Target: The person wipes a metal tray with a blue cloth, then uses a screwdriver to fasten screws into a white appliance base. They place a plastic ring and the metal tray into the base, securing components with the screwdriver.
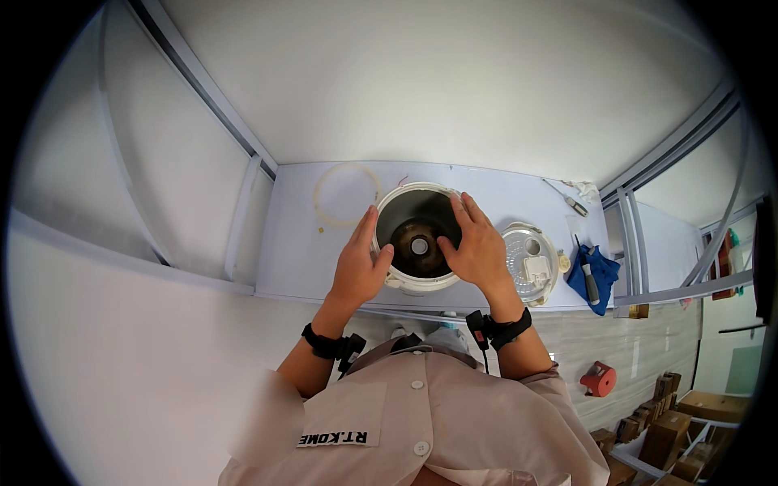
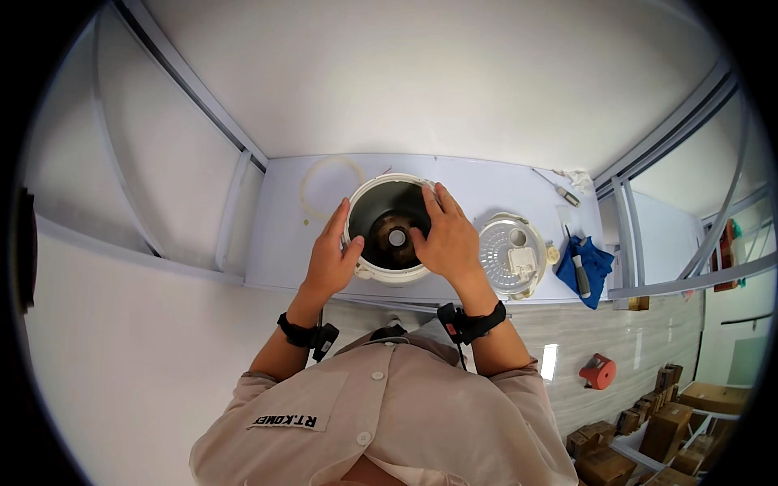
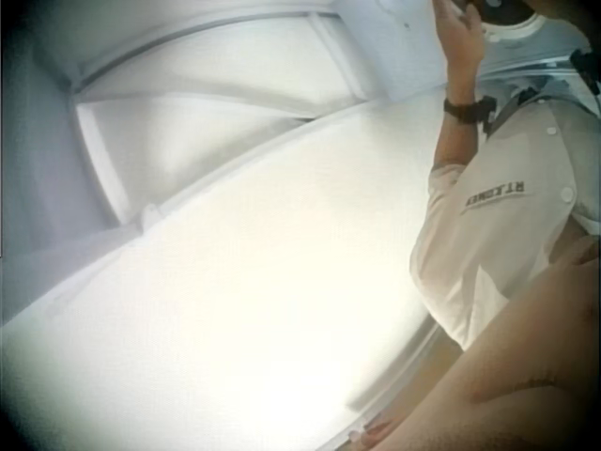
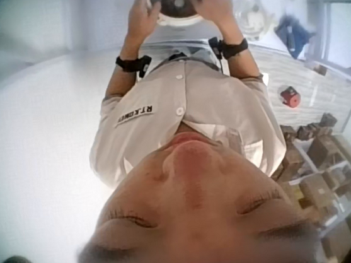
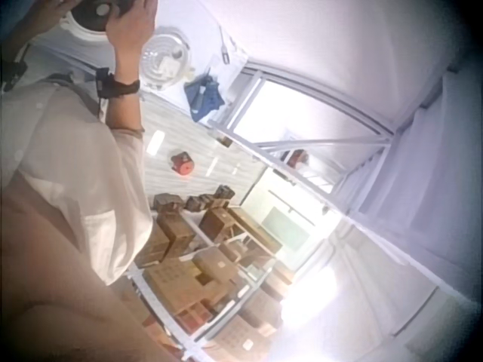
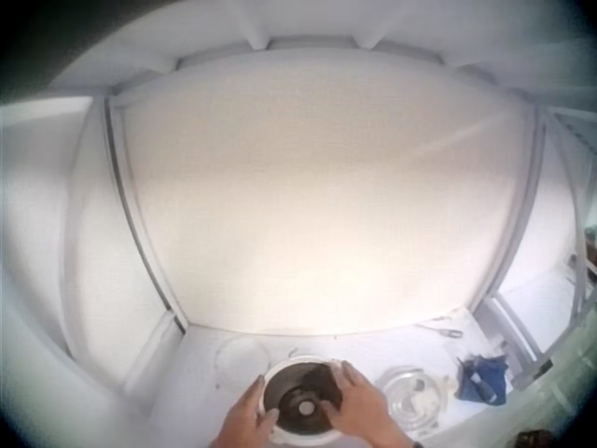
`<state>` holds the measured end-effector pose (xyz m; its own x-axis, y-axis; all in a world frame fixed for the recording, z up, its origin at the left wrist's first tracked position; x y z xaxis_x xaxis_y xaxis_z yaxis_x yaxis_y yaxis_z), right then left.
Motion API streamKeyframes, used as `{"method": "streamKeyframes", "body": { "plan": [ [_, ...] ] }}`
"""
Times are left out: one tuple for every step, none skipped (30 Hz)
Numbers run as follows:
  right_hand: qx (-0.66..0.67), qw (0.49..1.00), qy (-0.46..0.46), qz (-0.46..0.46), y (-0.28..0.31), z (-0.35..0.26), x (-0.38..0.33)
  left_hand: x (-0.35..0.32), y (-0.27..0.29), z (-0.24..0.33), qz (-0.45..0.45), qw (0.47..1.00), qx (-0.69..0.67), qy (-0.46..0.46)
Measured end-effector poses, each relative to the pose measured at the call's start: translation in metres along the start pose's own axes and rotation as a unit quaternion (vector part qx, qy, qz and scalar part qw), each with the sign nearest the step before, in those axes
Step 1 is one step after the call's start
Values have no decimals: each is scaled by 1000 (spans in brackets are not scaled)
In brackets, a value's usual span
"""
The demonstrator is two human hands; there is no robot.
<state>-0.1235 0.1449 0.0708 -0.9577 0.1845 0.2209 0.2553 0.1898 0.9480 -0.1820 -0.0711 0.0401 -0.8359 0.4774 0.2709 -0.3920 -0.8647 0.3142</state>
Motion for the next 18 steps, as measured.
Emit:
{"method": "streamKeyframes", "body": {
  "plan": [
    [-5, 1000, 1, 11, -1, 0, 1, 0, 0, 1, -1, 1000, 2, -2],
    [-10, 1000, 2, 21, -1, 0, 2, 0, -1, 1, -4, 1000, 5, -2],
    [-24, 999, 6, 24, -1, -2, 3, 1, -1, 2, -4, 1000, 6, -3],
    [-39, 999, 11, 26, -1, -6, 5, 1, -1, 3, -5, 1000, 8, -4],
    [-54, 998, 15, 29, -1, -8, 6, 2, -1, 3, -7, 1000, 10, -2],
    [-60, 997, 16, 34, -2, -9, 8, 2, 0, 2, -8, 1000, 13, 1],
    [-67, 997, 18, 40, -3, -9, 10, 2, 0, 2, -10, 1000, 16, 3],
    [-74, 996, 19, 45, -4, -10, 12, 2, 1, 3, -8, 1000, 22, -3],
    [-72, 996, 17, 44, -4, -10, 12, 2, 1, 3, -6, 1000, 28, -8],
    [-71, 997, 14, 42, -4, -10, 13, 1, 1, 5, -4, 999, 34, -13],
    [-69, 997, 12, 40, -5, -9, 13, 1, 1, 5, -5, 1000, 23, -3],
    [-75, 996, 12, 41, -5, -9, 14, 1, 2, 8, -6, 1000, 12, 7],
    [-82, 996, 13, 42, -5, -8, 14, 2, 2, 9, -7, 1000, 1, 17],
    [-88, 995, 13, 43, -5, -8, 14, 2, 1, 9, -7, 1000, 0, 17],
    [-99, 994, 12, 46, -5, -8, 14, 2, 1, 9, -7, 1000, -1, 17],
    [-110, 993, 10, 48, -6, -8, 14, 2, 1, 9, -7, 1000, -2, 18],
    [-121, 991, 9, 50, -6, -8, 14, 1, 1, 9, -7, 1000, -1, 16],
    [-114, 993, 5, 43, -5, -8, 14, 3, 1, 10, -7, 1000, -1, 12]
  ]
}}
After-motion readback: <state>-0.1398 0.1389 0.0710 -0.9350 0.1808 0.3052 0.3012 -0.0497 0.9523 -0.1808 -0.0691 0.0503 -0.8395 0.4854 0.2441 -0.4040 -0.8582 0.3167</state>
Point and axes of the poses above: each hand's wrist, its own x-axis towards the middle knuckle, its own y-axis out of the back of the hand, z = x × y, the point moved 8 cm from there along x, towards the middle knuckle, and after that the axes turned 15 degrees about -x, right-handed, at the moved point
